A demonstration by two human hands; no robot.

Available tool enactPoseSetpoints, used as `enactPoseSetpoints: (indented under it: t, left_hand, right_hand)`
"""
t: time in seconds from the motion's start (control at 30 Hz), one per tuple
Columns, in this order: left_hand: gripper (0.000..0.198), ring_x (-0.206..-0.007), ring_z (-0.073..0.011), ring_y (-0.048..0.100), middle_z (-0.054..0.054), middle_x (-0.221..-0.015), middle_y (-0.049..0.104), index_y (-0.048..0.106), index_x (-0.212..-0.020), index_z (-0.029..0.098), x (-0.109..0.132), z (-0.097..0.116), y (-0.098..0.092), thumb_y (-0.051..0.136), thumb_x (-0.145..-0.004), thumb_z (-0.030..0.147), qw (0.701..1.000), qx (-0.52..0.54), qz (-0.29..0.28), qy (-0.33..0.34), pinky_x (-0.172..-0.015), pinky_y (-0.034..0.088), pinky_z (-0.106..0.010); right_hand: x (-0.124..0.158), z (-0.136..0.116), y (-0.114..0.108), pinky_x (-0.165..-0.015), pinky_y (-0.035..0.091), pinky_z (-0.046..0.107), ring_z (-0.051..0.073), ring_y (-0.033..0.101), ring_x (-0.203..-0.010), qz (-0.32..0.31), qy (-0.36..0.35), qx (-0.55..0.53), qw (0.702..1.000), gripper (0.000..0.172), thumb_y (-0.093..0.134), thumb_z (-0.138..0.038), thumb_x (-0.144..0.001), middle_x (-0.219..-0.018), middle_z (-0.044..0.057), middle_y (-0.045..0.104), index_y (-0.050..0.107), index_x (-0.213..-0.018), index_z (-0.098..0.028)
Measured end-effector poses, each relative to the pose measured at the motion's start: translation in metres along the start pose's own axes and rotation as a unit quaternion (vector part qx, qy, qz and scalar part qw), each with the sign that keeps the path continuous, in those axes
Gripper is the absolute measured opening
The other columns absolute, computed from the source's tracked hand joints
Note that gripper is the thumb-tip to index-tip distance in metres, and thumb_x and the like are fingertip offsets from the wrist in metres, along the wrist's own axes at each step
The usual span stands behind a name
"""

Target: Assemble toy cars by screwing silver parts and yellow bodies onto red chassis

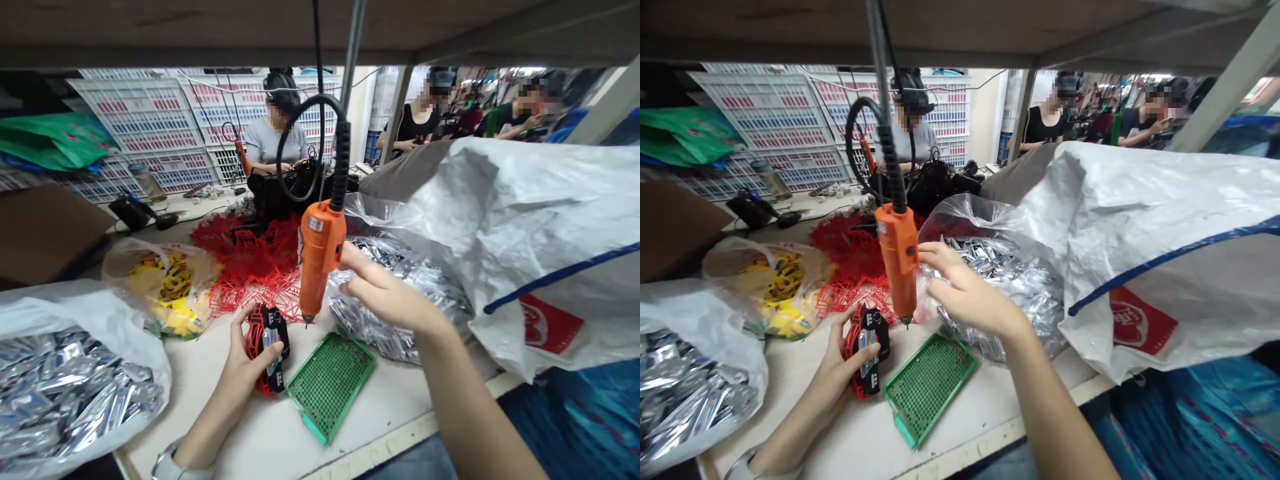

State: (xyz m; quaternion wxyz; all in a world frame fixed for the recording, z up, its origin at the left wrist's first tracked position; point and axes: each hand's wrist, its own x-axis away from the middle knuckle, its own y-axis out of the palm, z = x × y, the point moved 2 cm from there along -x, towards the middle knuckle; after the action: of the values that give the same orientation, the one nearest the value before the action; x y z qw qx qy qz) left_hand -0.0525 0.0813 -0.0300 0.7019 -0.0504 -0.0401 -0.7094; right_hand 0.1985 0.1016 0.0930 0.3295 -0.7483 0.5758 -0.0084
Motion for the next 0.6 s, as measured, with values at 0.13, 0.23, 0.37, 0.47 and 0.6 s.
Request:
enactPoseSetpoints:
  t: [0.13,0.23,0.37,0.47,0.6]
  left_hand:
    - [0.082,-0.103,-0.0263,0.07,-0.005,-0.111,0.069,0.039,-0.128,0.027,0.005,0.001,0.007,0.088,-0.066,0.047,0.999,-0.008,0.01,0.03,-0.101,0.051,-0.043]
    - [0.077,-0.1,-0.0261,0.07,-0.005,-0.109,0.068,0.038,-0.122,0.026,0.009,0.0,0.012,0.088,-0.066,0.044,0.998,-0.001,0.014,0.053,-0.101,0.051,-0.046]
    - [0.074,-0.107,-0.027,0.068,-0.008,-0.121,0.064,0.039,-0.119,0.027,0.007,-0.001,0.007,0.087,-0.066,0.045,0.995,-0.007,0.006,0.1,-0.106,0.047,-0.048]
    - [0.069,-0.116,-0.0289,0.064,-0.01,-0.125,0.061,0.041,-0.118,0.026,0.005,0.001,-0.001,0.085,-0.069,0.046,0.991,-0.034,0.001,0.127,-0.108,0.046,-0.047]
    - [0.07,-0.124,-0.03,0.06,-0.01,-0.129,0.058,0.044,-0.127,0.026,0.007,0.002,-0.004,0.084,-0.073,0.044,0.987,-0.063,-0.033,0.147,-0.112,0.044,-0.046]
  right_hand:
    - [-0.01,0.049,-0.042,-0.11,0.048,0.039,0.023,0.061,-0.128,0.006,0.171,0.341,0.924,0.052,0.043,-0.005,-0.091,-0.138,0.012,0.067,0.064,-0.137,-0.019]
    - [-0.018,0.084,-0.048,-0.103,0.051,0.039,0.029,0.067,-0.12,-0.04,0.22,0.403,0.887,0.043,0.053,-0.004,-0.089,-0.128,0.016,0.073,0.072,-0.126,-0.016]
    - [-0.009,0.102,-0.05,-0.095,0.051,0.036,0.03,0.068,-0.114,-0.044,0.239,0.45,0.859,0.03,0.058,-0.013,-0.091,-0.116,0.014,0.076,0.078,-0.11,-0.022]
    - [0.005,0.101,-0.057,-0.094,0.05,0.037,0.031,0.066,-0.114,-0.023,0.239,0.487,0.84,0.028,0.054,-0.018,-0.093,-0.119,0.015,0.073,0.078,-0.107,-0.021]
    - [0.02,0.101,-0.065,-0.094,0.049,0.037,0.031,0.064,-0.115,-0.028,0.219,0.502,0.836,0.028,0.055,-0.02,-0.091,-0.125,0.016,0.07,0.077,-0.109,-0.019]
